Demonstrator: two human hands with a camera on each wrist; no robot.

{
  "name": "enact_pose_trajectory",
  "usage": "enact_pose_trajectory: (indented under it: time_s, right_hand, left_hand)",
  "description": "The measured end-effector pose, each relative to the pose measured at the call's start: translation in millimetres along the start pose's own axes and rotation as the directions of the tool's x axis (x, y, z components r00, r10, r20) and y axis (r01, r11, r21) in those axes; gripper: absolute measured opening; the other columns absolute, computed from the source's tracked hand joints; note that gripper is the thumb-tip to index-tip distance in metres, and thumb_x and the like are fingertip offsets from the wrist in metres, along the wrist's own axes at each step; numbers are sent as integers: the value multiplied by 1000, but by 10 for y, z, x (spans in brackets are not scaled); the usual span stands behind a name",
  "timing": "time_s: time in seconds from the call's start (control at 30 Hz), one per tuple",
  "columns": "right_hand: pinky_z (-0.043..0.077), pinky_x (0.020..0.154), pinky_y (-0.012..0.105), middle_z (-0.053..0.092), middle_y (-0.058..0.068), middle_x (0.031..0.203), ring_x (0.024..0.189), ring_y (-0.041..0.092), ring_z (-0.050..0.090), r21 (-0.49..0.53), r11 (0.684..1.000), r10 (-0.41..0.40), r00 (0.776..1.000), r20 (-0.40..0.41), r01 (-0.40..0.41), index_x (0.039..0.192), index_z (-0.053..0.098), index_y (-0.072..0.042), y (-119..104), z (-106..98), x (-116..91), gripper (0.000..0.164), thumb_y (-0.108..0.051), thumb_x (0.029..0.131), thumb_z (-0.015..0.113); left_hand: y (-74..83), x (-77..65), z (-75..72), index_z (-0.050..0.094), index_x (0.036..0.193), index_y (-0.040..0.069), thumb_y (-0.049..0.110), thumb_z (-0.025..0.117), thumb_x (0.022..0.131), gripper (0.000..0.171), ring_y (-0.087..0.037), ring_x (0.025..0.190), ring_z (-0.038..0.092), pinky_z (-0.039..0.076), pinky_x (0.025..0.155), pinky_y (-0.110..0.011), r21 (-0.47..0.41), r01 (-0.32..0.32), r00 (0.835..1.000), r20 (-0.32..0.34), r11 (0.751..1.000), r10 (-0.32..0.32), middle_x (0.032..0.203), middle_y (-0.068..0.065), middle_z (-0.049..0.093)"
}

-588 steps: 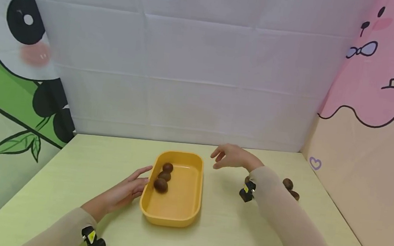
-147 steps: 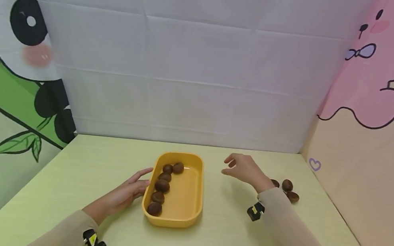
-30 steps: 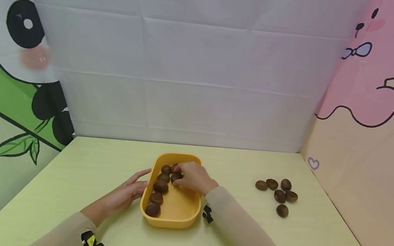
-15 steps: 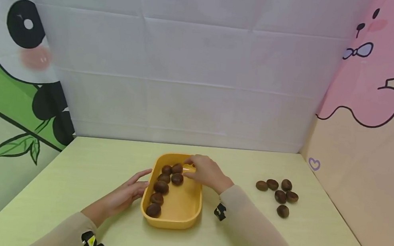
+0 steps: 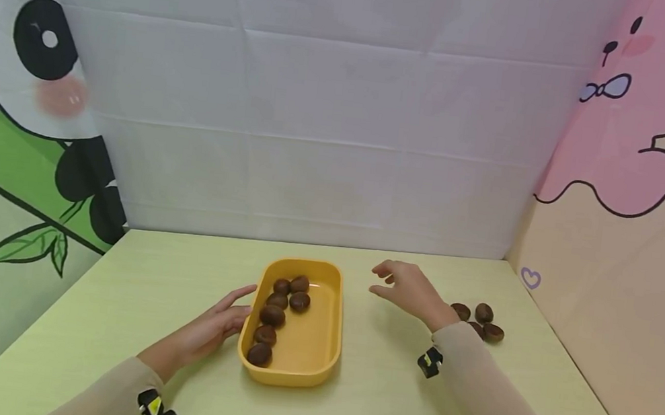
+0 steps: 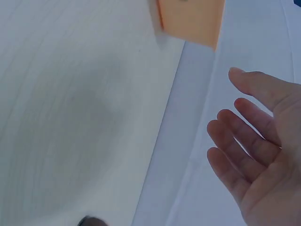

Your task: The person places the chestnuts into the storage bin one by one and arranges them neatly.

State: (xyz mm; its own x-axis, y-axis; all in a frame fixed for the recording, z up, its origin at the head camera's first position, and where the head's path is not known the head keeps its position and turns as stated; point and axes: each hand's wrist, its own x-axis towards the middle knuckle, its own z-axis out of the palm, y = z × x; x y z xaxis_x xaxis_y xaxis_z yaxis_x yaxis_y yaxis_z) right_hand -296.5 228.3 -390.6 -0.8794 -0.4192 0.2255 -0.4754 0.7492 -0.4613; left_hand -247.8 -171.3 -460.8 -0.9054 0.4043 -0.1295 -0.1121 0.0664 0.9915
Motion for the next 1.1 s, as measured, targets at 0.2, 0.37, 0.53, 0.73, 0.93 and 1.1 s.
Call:
enact_pose_trajectory:
  time_s: [0.2,0.37,0.53,0.73,0.93,1.1]
  right_hand:
    - [52,88,49,67,18,119,102,33,66,-8,995,99,995,2,-99,122,66,-1,359,-142,-251,36,-22,94,72]
    - [51,87,51,67,20,117,101,34,65,-24,982,187,982,5,-187,123,65,2,600,-191,-458,38,-22,94,72]
    - [51,87,52,69,19,114,102,34,64,-36,970,239,971,4,-239,121,65,3,788,-202,-632,39,-24,93,72]
    - [48,90,53,72,11,106,101,33,65,-46,969,245,969,11,-244,118,68,3,911,-195,-706,38,-22,90,75]
    - [49,87,54,71,12,104,97,35,64,-80,971,226,974,22,-223,116,68,4,956,-176,-733,37,-15,86,78]
    - [48,86,55,70,14,104,98,37,64,-82,972,222,975,21,-220,116,68,5,959,-172,-731,38,-15,85,78]
  left_hand:
    - [5,-7,-4,18,159,22,32,51,105,64,-30,124,54,21,115,-52,2,0,1000,3,1000,0,135,-16,60]
    - [14,-12,5,18,159,21,31,51,105,64,-30,125,54,22,115,-51,0,2,1000,1,1000,-2,136,-17,59]
    - [19,-17,3,18,159,22,31,50,106,63,-30,125,54,21,116,-53,6,5,1000,4,1000,-5,137,-16,58]
    - [25,-23,3,18,159,22,31,50,106,63,-29,123,55,20,116,-53,8,9,1000,0,1000,-9,133,-16,61]
    - [15,-18,-4,17,159,22,32,50,106,64,-30,126,54,21,116,-53,6,0,1000,9,1000,0,138,-17,57]
    - [12,-14,-2,17,159,22,32,50,106,63,-31,126,53,21,116,-53,13,0,1000,8,1000,-1,139,-17,57]
